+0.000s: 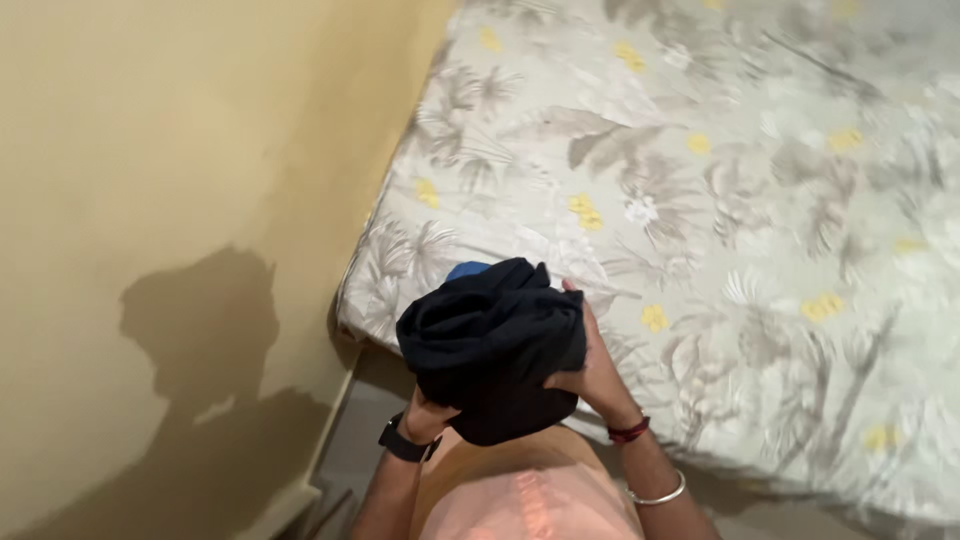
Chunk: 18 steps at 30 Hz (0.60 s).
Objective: The person folds a stack of clothes on a table, carries them to a bedroom, and places them one by one into a wardrobe. The items include a light pink shirt, a dark green shirt, a black shirt, a blue towel, and a dark green towel.
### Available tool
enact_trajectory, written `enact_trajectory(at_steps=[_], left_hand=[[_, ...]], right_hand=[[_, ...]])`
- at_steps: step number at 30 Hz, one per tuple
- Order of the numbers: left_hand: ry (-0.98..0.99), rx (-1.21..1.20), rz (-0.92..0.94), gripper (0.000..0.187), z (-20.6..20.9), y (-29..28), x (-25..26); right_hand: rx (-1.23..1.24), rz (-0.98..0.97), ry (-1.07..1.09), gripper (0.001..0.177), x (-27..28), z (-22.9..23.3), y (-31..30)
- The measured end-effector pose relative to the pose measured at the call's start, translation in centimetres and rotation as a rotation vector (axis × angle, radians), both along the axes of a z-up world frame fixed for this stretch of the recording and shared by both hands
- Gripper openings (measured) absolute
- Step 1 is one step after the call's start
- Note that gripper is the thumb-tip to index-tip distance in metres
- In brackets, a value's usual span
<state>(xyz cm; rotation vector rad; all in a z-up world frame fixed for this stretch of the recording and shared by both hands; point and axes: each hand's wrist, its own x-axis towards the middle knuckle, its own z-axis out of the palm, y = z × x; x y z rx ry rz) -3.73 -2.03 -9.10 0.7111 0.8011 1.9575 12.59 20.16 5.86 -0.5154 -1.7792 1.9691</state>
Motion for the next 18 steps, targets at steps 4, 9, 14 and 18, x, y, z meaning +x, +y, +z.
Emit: enact_trajectory(at_steps=[4, 9, 14, 18], left_hand=[[0.022, -0.095, 0.129, 0.090, 4.0, -1.8, 2.7], [0.638, -0.310, 0.586, 0.083, 8.9, -3.9, 4.1], [0.268, -0.209, 0.544, 0.087, 13.4, -5.3, 4.1], [0.098, -0.154, 0.494, 0.061, 15.1, -7.9, 3.3]], right_hand=[[-0.077, 0.090, 0.009, 0.114, 0.4, -2.4, -0.3], [-0.077, 0.158, -0.118, 0.074, 0.5, -5.2, -1.0], [0.137, 0.314, -0.112, 0.065, 0.2, -4.3, -1.5], [0.084, 0.471, -0.134, 0.073, -1.4, -1.4, -3.4]])
